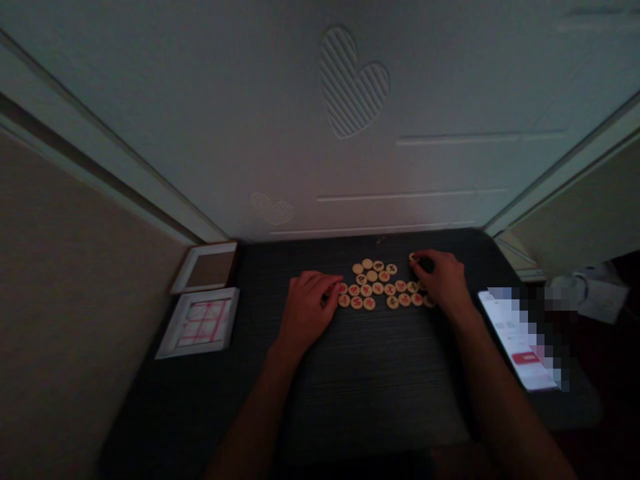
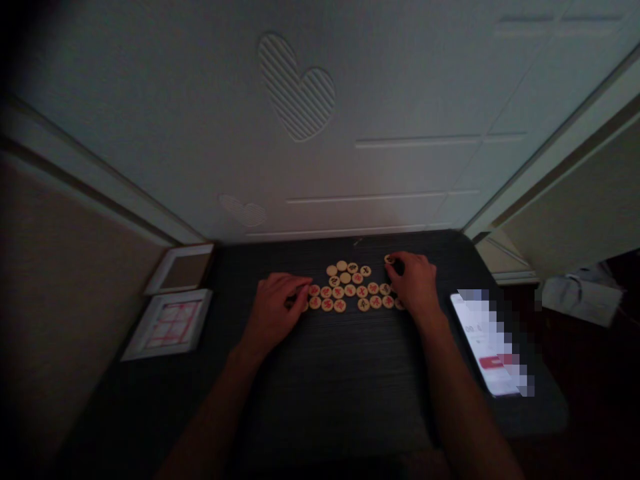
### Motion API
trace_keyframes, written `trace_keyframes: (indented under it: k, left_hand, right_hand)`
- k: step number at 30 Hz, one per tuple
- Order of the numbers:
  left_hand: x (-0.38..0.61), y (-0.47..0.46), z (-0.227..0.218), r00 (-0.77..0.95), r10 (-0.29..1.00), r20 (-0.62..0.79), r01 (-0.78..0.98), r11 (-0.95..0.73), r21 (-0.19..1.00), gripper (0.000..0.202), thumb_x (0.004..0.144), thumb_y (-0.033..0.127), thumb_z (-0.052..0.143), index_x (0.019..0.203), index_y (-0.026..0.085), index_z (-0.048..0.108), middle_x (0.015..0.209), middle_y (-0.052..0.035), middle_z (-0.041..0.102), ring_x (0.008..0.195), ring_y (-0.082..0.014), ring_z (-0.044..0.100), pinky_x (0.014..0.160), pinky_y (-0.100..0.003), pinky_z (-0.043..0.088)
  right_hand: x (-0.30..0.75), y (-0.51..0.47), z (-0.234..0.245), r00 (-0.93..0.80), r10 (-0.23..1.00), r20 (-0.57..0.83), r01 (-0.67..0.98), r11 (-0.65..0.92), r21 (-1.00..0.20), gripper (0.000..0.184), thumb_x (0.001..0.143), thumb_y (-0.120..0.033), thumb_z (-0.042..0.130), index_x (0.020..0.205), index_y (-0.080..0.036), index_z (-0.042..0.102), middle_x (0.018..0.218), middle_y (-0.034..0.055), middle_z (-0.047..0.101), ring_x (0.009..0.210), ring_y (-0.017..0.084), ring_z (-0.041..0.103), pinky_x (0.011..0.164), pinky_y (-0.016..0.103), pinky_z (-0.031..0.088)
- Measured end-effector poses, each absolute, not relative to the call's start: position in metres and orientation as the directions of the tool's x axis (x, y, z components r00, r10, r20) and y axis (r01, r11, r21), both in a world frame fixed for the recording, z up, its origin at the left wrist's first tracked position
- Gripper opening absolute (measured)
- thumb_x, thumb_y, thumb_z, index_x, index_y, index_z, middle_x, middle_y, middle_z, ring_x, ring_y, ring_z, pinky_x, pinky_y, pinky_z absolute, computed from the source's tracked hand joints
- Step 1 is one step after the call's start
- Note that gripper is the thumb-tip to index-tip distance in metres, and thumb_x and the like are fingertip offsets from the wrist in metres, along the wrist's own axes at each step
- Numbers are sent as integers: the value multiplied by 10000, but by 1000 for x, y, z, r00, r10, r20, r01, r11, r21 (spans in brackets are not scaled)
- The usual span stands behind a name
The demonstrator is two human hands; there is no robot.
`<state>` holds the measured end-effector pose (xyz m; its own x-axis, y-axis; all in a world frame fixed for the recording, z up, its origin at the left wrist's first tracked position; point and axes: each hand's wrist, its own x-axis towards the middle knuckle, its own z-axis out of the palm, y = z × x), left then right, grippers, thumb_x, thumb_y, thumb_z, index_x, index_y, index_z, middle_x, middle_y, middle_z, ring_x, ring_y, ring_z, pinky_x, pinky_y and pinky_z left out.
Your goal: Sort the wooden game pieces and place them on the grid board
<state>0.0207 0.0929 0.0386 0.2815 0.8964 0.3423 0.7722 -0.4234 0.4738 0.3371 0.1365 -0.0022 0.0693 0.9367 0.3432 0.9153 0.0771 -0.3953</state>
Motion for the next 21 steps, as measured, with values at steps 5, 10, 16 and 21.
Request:
trace_keyframes:
  k: [5, 10, 16, 21]
  left_hand:
    - [21, 93, 39, 278, 893, 354, 771, -427, 472, 191, 985, 290, 560, 1093, 247, 711, 1057, -53, 755, 1056, -262, 610, 904, -447, 425]
    - [20, 93, 38, 280, 893, 354, 766, -429, 479, 195, 987, 283, 556, 1094, 244, 713, 1050, -44, 753, 1056, -255, 611, 903, -437, 423]
    - [19, 94, 36, 265, 897, 353, 771, -417, 481, 191, 989, 281, 553, 1084, 249, 715, 1044, -40, 755, 1049, -254, 614, 913, -438, 423]
    - [19, 94, 36, 262, 895, 362, 773, -419, 476, 191, 984, 274, 559, 1079, 242, 722, 1035, -44, 758, 1038, -255, 613, 904, -433, 424]
  right_hand:
    - [335, 137, 4, 84, 931, 355, 906, 77, -417, 228, 886, -405, 648, 986, -232, 757, 961, 82, 765, 934, 297, 659, 843, 458, 490]
    - [317, 126, 25, -81, 923, 375, 804, 283, -522, 206, 868, -394, 678, 989, -234, 725, 1012, 64, 746, 956, 264, 653, 861, 419, 505]
    - [282, 98, 44, -428, 878, 212, 673, 467, -574, 206, 802, -250, 727, 997, -237, 663, 967, 35, 690, 881, 218, 610, 790, 360, 498]
    - [276, 93, 42, -495, 850, 182, 696, 513, -502, 238, 816, -271, 731, 1045, -245, 671, 1047, 53, 686, 989, 260, 587, 857, 410, 458]
